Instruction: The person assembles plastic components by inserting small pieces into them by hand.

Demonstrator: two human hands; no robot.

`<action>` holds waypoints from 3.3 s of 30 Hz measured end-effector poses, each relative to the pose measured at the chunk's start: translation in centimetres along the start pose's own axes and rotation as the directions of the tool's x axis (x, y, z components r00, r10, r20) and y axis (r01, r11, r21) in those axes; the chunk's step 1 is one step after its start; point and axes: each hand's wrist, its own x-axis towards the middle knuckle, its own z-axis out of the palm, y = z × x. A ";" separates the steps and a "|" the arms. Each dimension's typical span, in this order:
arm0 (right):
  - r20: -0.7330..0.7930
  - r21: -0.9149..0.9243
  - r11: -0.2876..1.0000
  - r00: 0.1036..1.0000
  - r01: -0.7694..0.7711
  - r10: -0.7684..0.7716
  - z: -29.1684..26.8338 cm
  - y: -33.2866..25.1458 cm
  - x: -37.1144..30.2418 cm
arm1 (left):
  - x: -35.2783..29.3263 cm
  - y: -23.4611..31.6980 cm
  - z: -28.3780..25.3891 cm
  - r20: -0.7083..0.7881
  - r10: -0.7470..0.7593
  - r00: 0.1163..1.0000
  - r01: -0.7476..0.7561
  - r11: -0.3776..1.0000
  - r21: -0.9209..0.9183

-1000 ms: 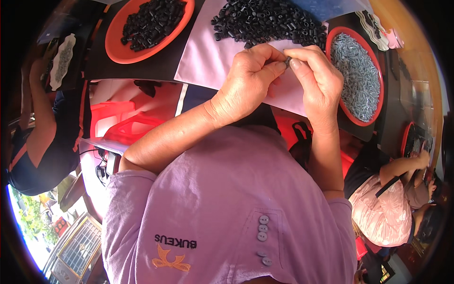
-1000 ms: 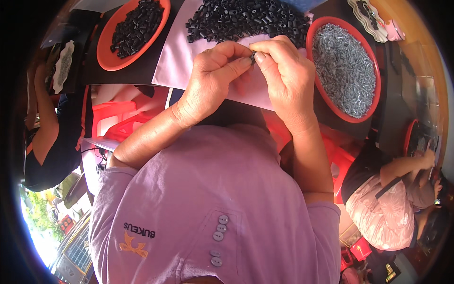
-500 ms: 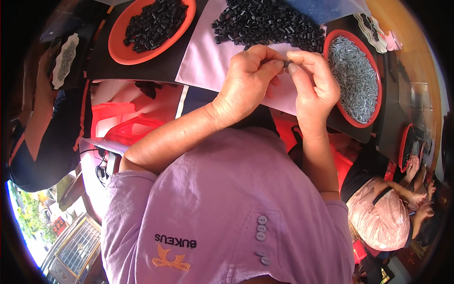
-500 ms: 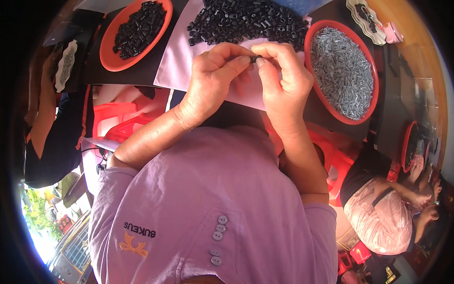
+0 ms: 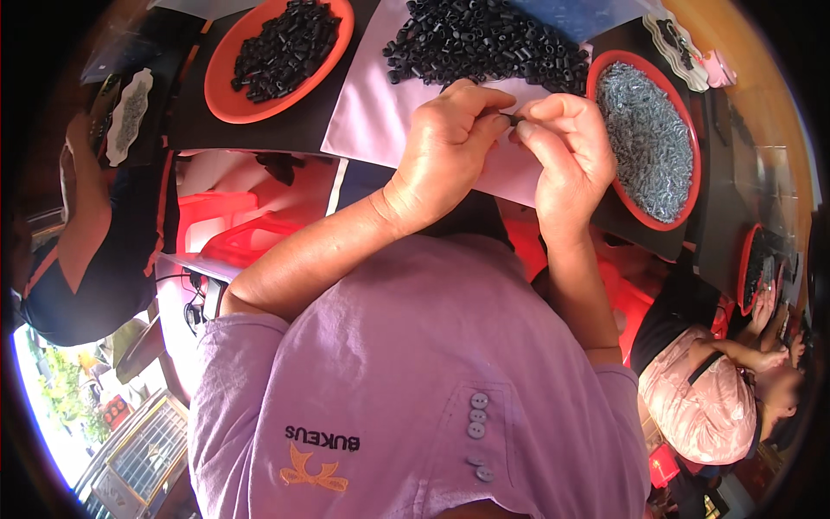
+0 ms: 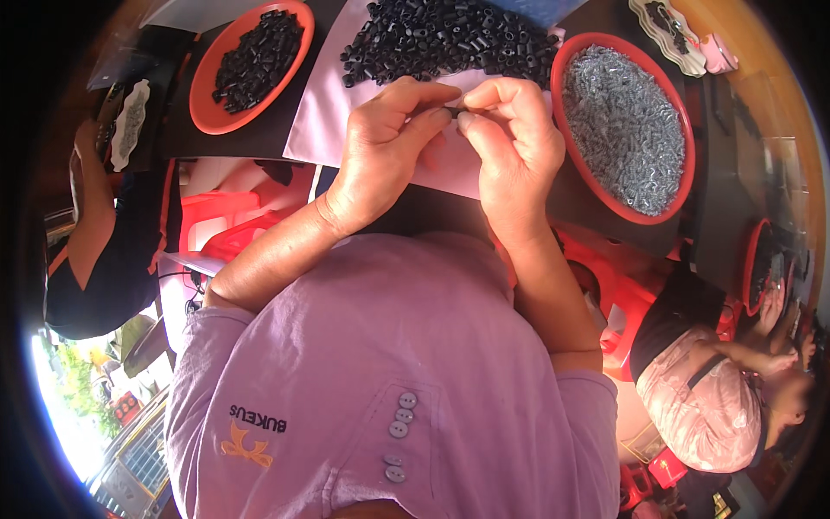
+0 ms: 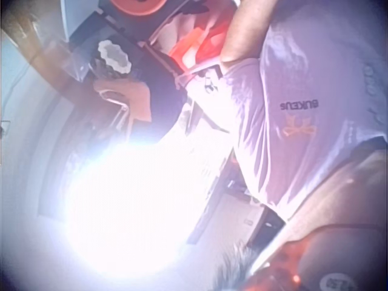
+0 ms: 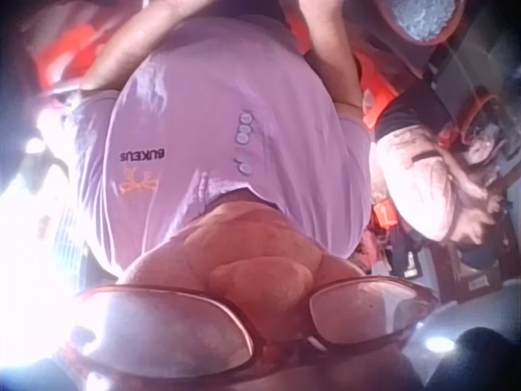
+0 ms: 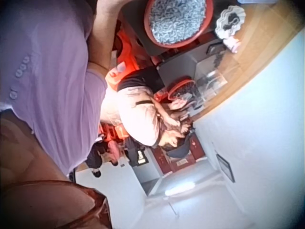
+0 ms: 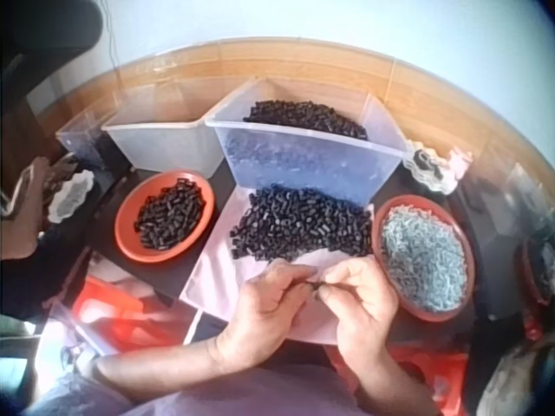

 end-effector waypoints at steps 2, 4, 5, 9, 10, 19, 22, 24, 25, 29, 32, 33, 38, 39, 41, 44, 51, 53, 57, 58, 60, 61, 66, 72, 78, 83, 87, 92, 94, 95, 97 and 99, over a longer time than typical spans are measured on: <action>-0.002 0.027 1.000 1.000 0.002 -0.002 -0.2 0.0 0.1 | 0.3 -0.1 -0.4 0.040 0.120 0.992 -0.125 0.982 0.144; 0.015 0.018 1.000 1.000 -0.001 0.000 -0.5 0.0 0.4 | 0.4 -0.1 -0.6 0.109 0.243 0.964 -0.264 0.928 0.263; 0.031 0.028 1.000 0.999 0.012 -0.013 -0.5 0.1 0.4 | 0.4 -0.1 -0.7 0.109 0.246 0.963 -0.267 0.929 0.257; 0.070 -0.127 0.991 0.997 0.042 -0.033 -0.8 -0.1 0.7 | 0.0 0.3 -1.0 0.160 0.091 0.983 -0.124 0.970 0.211; 0.076 -0.159 0.987 0.997 0.025 -0.013 -0.9 -0.1 0.8 | -0.1 0.4 -1.1 0.181 0.019 0.983 -0.055 0.980 0.193; 0.165 -0.242 0.967 0.986 0.079 -0.040 -0.9 -0.9 1.5 | 0.1 1.2 -1.4 0.167 -0.151 0.974 0.143 0.988 0.057; 0.146 -0.237 0.971 0.989 0.040 -0.005 -0.4 -1.2 1.7 | 0.0 0.9 -1.4 0.150 -0.130 0.980 0.123 0.991 0.058; 0.172 -0.289 0.951 0.983 0.108 -0.059 -0.2 -1.4 1.5 | -0.2 0.6 -1.1 0.119 -0.110 0.987 0.102 0.992 0.069; 0.162 -0.339 0.933 0.984 0.121 -0.069 -0.1 -1.5 1.4 | -0.3 0.4 -0.9 0.087 -0.065 0.994 0.058 0.995 0.076; 0.196 -0.426 0.854 0.952 0.299 -0.236 0.4 -1.4 1.4 | -0.6 -0.1 -0.2 0.003 0.005 1.000 -0.005 0.993 0.121; 0.189 -0.421 0.858 0.954 0.294 -0.234 0.4 -1.4 1.5 | -0.8 -0.3 0.0 -0.011 0.000 1.000 0.001 0.994 0.113; 0.190 -0.424 0.858 0.955 0.289 -0.228 0.4 -1.5 1.5 | -0.8 -0.4 0.0 -0.017 0.013 1.000 -0.011 0.992 0.123; 0.222 -0.421 0.867 0.957 0.268 -0.188 0.2 -1.8 1.8 | -1.0 -0.7 0.1 -0.036 0.095 0.995 -0.089 0.984 0.152; 0.239 -0.420 0.867 0.955 0.266 -0.177 0.2 -1.8 2.0 | -1.0 -0.8 0.1 -0.040 0.109 0.993 -0.102 0.983 0.150; 0.260 -0.421 0.868 0.952 0.264 -0.164 0.3 -1.9 2.3 | -1.0 -1.0 0.2 -0.048 0.120 0.992 -0.112 0.983 0.147; 0.297 -0.419 0.877 0.948 0.235 -0.112 0.2 -2.1 2.7 | -1.0 -1.2 0.3 -0.072 0.160 0.985 -0.147 0.976 0.160; 0.316 -0.315 0.932 0.907 -0.177 0.279 -0.3 -2.8 3.9 | -0.9 -1.3 0.3 -0.110 0.177 0.978 -0.163 0.978 0.132; 0.300 -0.323 0.935 0.921 -0.147 0.248 -0.3 -2.8 3.8 | -1.0 -1.3 0.4 -0.112 0.156 0.981 -0.144 0.983 0.111; 0.317 -0.413 0.910 0.930 -0.042 0.187 0.1 -2.6 3.7 | -0.9 -1.7 1.0 -0.167 0.184 0.968 -0.167 0.979 0.115; 0.341 -0.444 0.896 0.924 -0.003 0.172 0.2 -2.6 3.7 | -0.9 -1.7 1.0 -0.191 0.219 0.957 -0.191 0.970 0.151; 0.371 -0.473 0.880 0.916 0.044 0.154 0.4 -2.7 3.9 | -1.1 -1.7 1.0 -0.204 0.220 0.954 -0.195 0.971 0.136; 0.351 -0.420 0.907 0.918 -0.023 0.186 0.4 -2.7 4.0 | -1.1 -1.7 0.9 -0.206 0.221 0.953 -0.195 0.971 0.140; 0.300 -0.322 0.912 0.885 -0.256 0.355 0.4 -3.4 4.3 | -1.1 -1.6 0.8 -0.200 0.173 0.965 -0.155 0.983 0.099; 0.288 -0.321 0.920 0.903 -0.223 0.319 0.6 -3.1 4.3 | -1.2 -1.3 0.4 -0.157 0.076 0.985 -0.069 0.996 0.055; 0.385 -0.478 0.872 0.917 0.105 0.101 1.0 -3.3 4.0 | -1.2 -1.2 0.3 -0.149 0.028 0.988 -0.028 1.000 0.003; 0.336 -0.343 0.900 0.859 -0.270 0.386 0.7 -3.8 5.1 | -1.3 -1.5 0.3 -0.139 0.053 0.989 -0.051 0.999 0.019; 0.400 -0.362 0.887 0.812 -0.287 0.425 0.7 -3.7 5.9 | -1.2 -1.6 0.5 -0.161 0.085 0.983 -0.084 0.996 0.012; 0.525 -0.513 0.845 0.834 0.149 0.171 0.9 -3.6 5.4 | -1.2 -1.6 0.5 -0.188 0.074 0.979 -0.078 0.997 -0.015; 0.457 -0.485 0.874 0.857 0.016 0.238 1.0 -3.4 5.2 | -1.2 -1.6 0.4 -0.154 0.044 0.987 -0.045 0.999 -0.002; 0.363 -0.438 0.889 0.878 -0.134 0.311 1.0 -3.3 5.1 | -1.2 -1.6 0.3 -0.154 0.044 0.987 -0.045 0.999 -0.002; 0.350 -0.369 0.905 0.871 -0.210 0.345 0.9 -3.4 4.8 | -1.2 -1.6 0.3 -0.150 0.043 0.988 -0.044 0.999 0.000; 0.303 -0.312 0.900 0.866 -0.304 0.398 0.8 -3.6 4.5 | -1.2 -1.5 0.4 -0.170 0.054 0.984 -0.059 0.998 -0.024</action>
